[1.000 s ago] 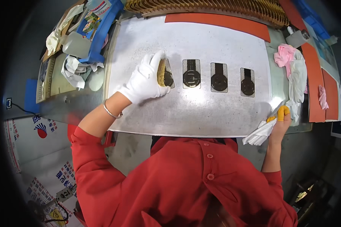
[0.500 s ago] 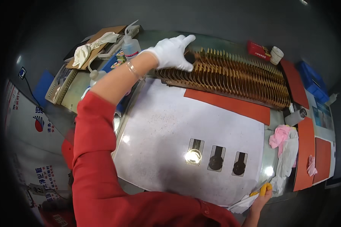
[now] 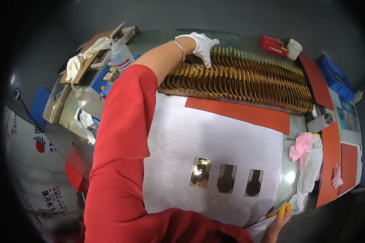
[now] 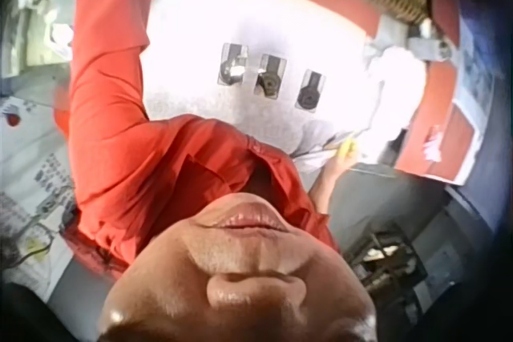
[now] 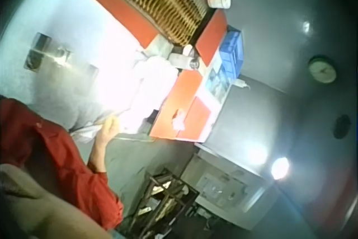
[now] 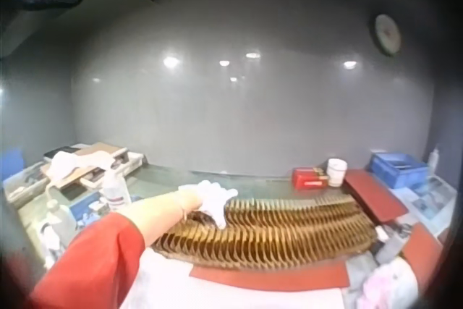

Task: The person cleans small, rectangular metal parts with a yellow sponge and a white cloth. They wipe the parts individually on a metal tray, occasionally applying liquid from a squeeze bottle. The person handles the parts one by one, wiping them down and placing them back on the tray.

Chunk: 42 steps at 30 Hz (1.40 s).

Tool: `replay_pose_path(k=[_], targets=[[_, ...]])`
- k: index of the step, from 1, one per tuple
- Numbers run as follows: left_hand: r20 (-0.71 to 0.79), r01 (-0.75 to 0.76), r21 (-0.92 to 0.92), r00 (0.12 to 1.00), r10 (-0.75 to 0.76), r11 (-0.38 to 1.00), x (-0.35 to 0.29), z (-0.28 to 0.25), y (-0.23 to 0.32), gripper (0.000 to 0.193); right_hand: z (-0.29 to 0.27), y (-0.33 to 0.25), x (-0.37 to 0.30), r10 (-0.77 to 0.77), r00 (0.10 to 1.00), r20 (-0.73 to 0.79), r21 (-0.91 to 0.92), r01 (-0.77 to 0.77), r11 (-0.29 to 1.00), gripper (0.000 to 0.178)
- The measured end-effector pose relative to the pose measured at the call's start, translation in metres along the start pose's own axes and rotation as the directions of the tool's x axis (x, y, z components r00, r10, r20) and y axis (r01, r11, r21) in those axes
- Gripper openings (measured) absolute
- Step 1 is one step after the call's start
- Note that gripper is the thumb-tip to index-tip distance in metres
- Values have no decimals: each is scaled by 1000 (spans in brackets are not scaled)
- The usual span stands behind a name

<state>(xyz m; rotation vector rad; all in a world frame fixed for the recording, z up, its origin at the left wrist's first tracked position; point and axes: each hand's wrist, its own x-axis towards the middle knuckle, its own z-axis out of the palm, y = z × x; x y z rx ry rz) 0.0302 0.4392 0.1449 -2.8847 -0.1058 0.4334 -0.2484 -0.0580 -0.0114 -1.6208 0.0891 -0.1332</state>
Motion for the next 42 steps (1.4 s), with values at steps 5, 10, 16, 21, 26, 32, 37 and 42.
replay_pose_path(k=[5,10,16,21,26,32,37,42], targets=[[-194,-124,-335,979,60,934,-29,-2,-14,80,-24,28,7,-260,965,40,-341,258,904,13],[-315,-333,-599,934,169,728,-169,53,35,84,-14,15,-2,19,998,56,75,-23,997,12],[-428,-384,-402,881,200,831,-277,166,127,88,-6,9,2,40,999,33,64,-42,997,10],[-481,-332,-414,870,106,847,-279,184,150,86,-10,14,5,16,998,55,69,-20,997,10],[-357,-233,-533,933,34,813,-287,171,156,79,-8,11,5,7,998,69,43,-10,999,10],[-271,-292,-500,947,173,815,-287,154,137,77,-13,19,5,22,999,23,-58,-21,998,10],[-566,-195,-298,824,-8,934,-191,45,21,83,-9,5,-4,-7,1000,-4,-102,7,995,9],[-221,134,-178,960,-172,975,-87,1,-49,98,-21,28,5,18,1000,20,-13,-18,1000,9]])
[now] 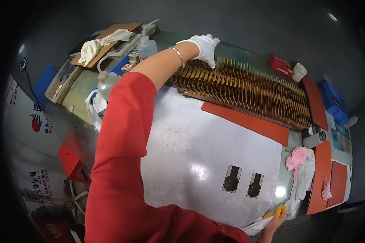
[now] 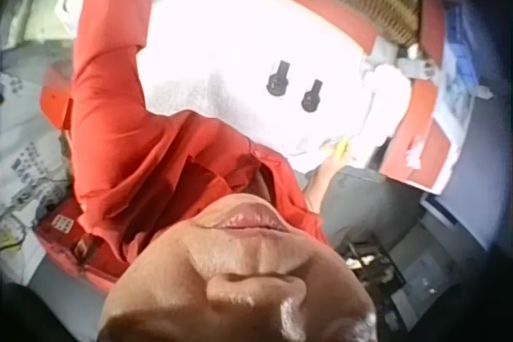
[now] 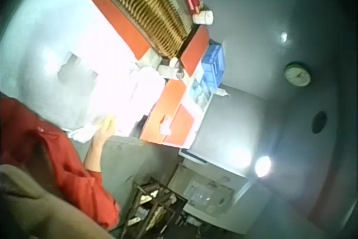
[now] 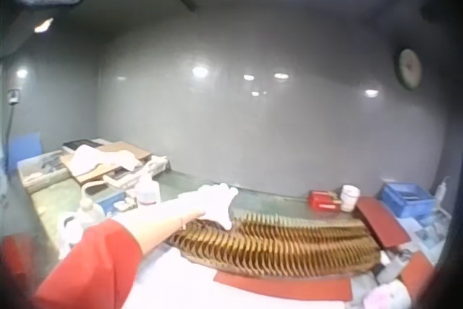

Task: The person cleans small, rectangular metal parts with a yellow sponge and a white cloth. They wipe the parts individually on a metal tray, occasionally applying liquid from a squeeze bottle. The person handles the parts one by one, wiping them down and placing them back on the tray.

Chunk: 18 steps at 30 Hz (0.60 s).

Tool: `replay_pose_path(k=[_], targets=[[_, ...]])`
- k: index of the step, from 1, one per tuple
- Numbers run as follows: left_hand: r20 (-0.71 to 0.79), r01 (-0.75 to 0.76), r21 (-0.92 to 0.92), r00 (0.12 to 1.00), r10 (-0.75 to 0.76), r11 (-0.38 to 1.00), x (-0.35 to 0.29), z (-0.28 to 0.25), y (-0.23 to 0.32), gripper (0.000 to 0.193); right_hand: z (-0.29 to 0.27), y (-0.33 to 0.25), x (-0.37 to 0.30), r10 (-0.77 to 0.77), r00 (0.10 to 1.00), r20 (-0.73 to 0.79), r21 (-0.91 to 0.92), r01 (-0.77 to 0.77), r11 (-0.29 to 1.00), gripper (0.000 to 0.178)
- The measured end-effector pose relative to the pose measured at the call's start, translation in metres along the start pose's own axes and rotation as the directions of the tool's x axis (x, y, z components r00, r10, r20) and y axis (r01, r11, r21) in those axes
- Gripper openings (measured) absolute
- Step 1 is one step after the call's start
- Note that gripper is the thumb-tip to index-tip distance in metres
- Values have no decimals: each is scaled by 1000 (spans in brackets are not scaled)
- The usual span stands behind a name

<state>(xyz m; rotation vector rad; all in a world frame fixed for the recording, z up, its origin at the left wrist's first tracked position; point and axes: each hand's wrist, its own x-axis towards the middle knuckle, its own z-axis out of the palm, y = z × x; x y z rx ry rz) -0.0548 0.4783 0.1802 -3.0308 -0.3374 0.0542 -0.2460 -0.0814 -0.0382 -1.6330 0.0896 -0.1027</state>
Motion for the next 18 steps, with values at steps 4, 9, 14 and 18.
replay_pose_path(k=[4,9,14,18], targets=[[134,-122,-19,983,124,992,51,32,12,99,11,-14,-5,16,1000,-15,27,-15,1000,9],[242,-179,-18,954,178,984,73,45,25,101,17,-21,-5,-51,998,-26,-38,50,998,10],[112,-340,-233,921,373,911,61,32,34,90,-8,12,-5,-146,979,-139,-187,119,975,12],[-190,-74,-46,980,64,996,-32,-9,48,88,10,-17,-1,72,997,19,23,-72,997,16]])
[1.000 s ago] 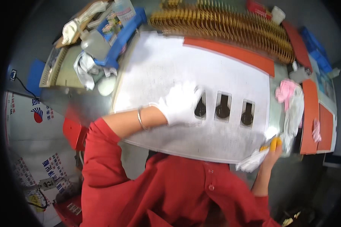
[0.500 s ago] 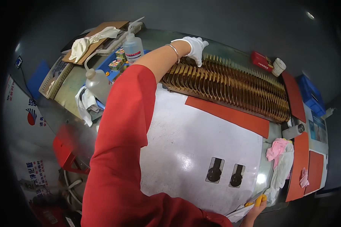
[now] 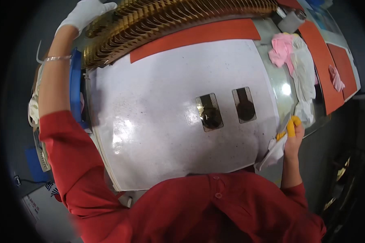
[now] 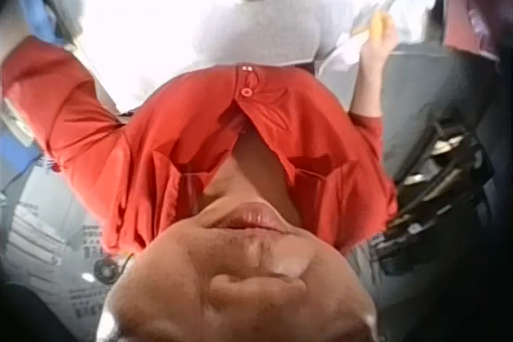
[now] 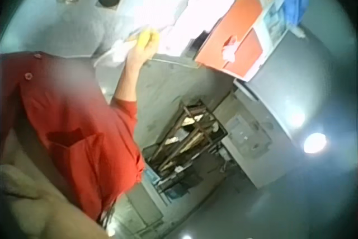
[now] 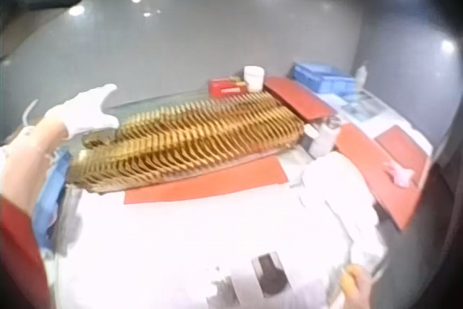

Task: The person cleans small, rectangular metal parts with a yellow sponge and a white cloth. They wipe the parts individually on a metal tray, occasionally applying liquid from a squeeze bottle. The person handles the parts one by one, wiping them down and placing them back on the tray.

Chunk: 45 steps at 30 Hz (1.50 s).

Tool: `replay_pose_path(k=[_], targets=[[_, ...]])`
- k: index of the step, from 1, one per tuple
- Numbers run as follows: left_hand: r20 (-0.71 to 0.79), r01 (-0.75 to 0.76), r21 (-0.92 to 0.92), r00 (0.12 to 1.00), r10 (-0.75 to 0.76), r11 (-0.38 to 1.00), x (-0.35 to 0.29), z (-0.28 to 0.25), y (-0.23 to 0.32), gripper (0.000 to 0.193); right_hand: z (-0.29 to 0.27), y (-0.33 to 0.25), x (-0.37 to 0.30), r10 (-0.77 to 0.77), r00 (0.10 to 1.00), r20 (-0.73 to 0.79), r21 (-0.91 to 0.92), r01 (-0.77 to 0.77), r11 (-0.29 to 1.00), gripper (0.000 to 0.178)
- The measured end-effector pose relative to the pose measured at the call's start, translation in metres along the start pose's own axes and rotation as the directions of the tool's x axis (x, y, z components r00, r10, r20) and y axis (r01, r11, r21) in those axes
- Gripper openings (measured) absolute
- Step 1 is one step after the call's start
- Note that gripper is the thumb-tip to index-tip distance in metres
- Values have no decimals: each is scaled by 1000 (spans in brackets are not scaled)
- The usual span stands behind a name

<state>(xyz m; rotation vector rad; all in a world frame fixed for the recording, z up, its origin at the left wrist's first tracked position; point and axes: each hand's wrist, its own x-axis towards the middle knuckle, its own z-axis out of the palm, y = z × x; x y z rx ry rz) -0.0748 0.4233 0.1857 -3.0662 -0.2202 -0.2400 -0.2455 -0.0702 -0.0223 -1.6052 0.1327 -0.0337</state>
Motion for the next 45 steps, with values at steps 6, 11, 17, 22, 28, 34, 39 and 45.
replay_pose_path(k=[6,11,17,22,28,34,39,45], targets=[[35,-344,-597,891,453,724,-165,71,112,91,0,0,-4,-11,999,-32,109,14,994,15],[127,-301,-452,910,394,840,-216,106,160,91,4,-4,-1,-60,998,15,67,59,996,13],[139,-207,-462,943,301,862,-223,107,171,78,-5,7,2,-38,999,39,158,31,987,15],[145,-210,-394,947,287,895,-228,111,168,75,-11,13,7,-127,991,43,-118,131,984,17],[75,-242,-615,930,361,751,-189,71,120,66,-18,27,10,-221,975,17,-162,221,962,9],[-117,92,-98,988,-103,991,-51,4,-34,83,10,-6,-2,-126,992,16,-31,127,991,7],[149,22,35,988,-27,999,47,38,-62,91,3,5,0,-161,985,-54,-37,159,987,10],[395,-130,56,914,98,990,85,67,-54,98,7,2,-1,-148,984,-94,-71,142,987,11]])
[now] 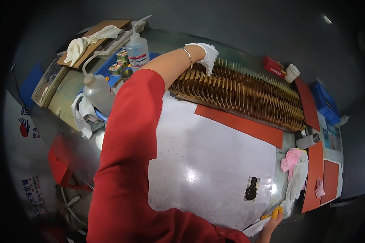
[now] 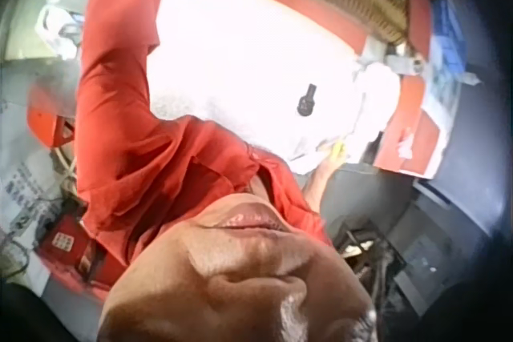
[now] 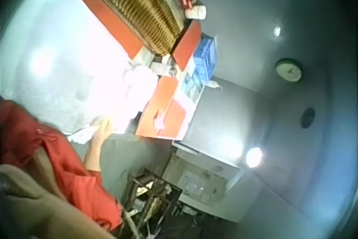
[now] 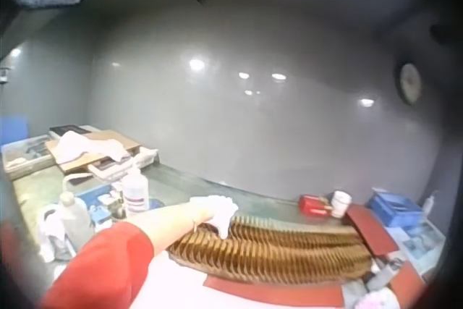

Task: The person cleans small, rectangular metal parts with a yellow sponge and a white cloth. They wipe the parts individually on a metal tray, occasionally applying liquid from a squeeze bottle. The person handles the parts one by one, wiping them down and placing them back on the tray.

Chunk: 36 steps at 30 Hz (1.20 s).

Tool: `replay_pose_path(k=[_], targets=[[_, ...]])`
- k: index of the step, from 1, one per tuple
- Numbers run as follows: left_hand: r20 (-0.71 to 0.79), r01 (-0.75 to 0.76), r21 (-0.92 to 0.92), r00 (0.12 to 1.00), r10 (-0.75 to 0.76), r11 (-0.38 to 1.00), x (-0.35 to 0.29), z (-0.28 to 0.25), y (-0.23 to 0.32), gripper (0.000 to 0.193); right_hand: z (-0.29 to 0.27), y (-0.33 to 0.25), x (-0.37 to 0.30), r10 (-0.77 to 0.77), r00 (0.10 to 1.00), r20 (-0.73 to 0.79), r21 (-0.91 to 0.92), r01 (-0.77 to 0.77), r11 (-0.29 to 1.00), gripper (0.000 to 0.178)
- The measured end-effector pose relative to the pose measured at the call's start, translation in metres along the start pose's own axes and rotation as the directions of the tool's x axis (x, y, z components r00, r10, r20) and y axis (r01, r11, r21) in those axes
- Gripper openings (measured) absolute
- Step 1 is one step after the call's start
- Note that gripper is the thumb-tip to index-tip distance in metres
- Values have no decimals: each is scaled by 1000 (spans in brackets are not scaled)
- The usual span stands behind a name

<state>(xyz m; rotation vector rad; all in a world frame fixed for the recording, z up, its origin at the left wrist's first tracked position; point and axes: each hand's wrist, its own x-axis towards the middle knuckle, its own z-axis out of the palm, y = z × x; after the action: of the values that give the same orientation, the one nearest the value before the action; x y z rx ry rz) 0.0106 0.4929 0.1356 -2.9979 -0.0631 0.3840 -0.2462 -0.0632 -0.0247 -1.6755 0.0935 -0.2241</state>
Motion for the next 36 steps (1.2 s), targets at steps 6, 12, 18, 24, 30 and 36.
replay_pose_path(k=[6,12,18,24,30,36], targets=[[-55,-59,-63,997,55,996,-8,-13,-1,91,-1,-4,-1,32,999,15,5,-32,999,10],[-564,-328,-488,826,-5,809,-120,11,98,73,1,-9,-3,156,988,-2,-15,-156,988,13],[-435,-530,-456,833,341,715,-214,115,274,92,-1,-5,2,146,983,112,145,-162,976,14],[-306,-408,-386,903,303,827,-211,123,335,88,-5,-5,2,108,982,152,291,-149,945,12],[-206,-279,-396,955,212,875,-214,116,346,90,-10,1,2,87,981,172,327,-140,935,12],[-317,-406,-357,900,300,841,-216,121,335,66,-2,0,6,6,996,89,20,-7,1000,14]])
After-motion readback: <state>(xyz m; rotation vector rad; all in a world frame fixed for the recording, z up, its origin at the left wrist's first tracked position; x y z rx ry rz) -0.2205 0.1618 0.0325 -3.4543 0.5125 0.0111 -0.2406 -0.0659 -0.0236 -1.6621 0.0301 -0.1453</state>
